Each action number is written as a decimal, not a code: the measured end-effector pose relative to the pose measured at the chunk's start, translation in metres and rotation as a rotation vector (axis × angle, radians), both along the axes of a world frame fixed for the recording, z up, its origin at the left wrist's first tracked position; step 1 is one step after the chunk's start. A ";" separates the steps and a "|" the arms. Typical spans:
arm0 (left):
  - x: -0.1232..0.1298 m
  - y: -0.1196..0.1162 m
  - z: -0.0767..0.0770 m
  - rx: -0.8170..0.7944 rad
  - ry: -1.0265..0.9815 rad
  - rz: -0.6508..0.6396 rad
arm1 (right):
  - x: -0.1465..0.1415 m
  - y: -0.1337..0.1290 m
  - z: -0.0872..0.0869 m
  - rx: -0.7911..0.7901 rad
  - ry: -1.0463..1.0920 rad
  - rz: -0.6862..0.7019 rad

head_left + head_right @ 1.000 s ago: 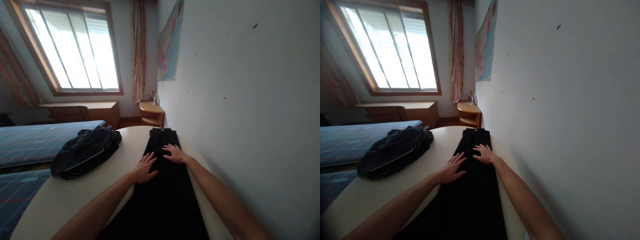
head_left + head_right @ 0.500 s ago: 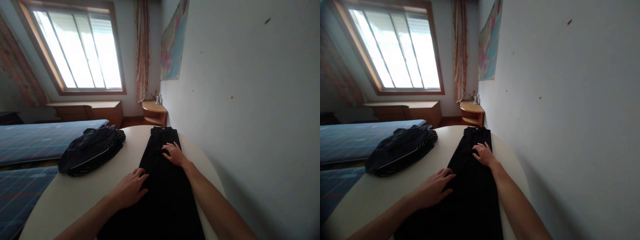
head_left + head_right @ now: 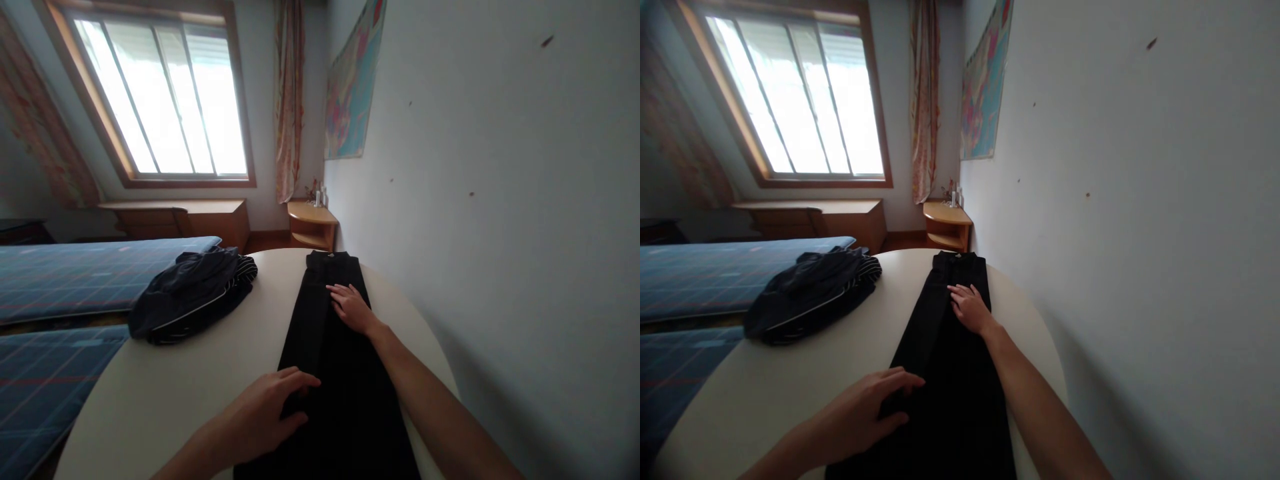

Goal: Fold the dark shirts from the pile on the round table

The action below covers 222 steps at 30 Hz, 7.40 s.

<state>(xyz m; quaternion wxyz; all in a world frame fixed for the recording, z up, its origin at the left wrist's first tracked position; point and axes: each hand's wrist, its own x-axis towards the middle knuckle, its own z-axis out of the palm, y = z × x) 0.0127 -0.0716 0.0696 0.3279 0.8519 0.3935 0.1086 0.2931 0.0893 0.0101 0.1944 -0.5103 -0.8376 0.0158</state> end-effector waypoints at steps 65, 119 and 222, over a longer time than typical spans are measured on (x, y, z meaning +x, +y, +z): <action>0.024 -0.019 -0.002 0.134 0.002 -0.542 | 0.006 -0.004 0.020 -0.142 0.174 -0.069; 0.041 0.122 -0.060 0.398 0.139 0.076 | -0.070 0.169 0.027 -0.171 0.046 -0.401; 0.035 0.001 -0.034 0.841 0.011 -0.570 | -0.003 0.026 0.002 0.121 -0.017 -0.231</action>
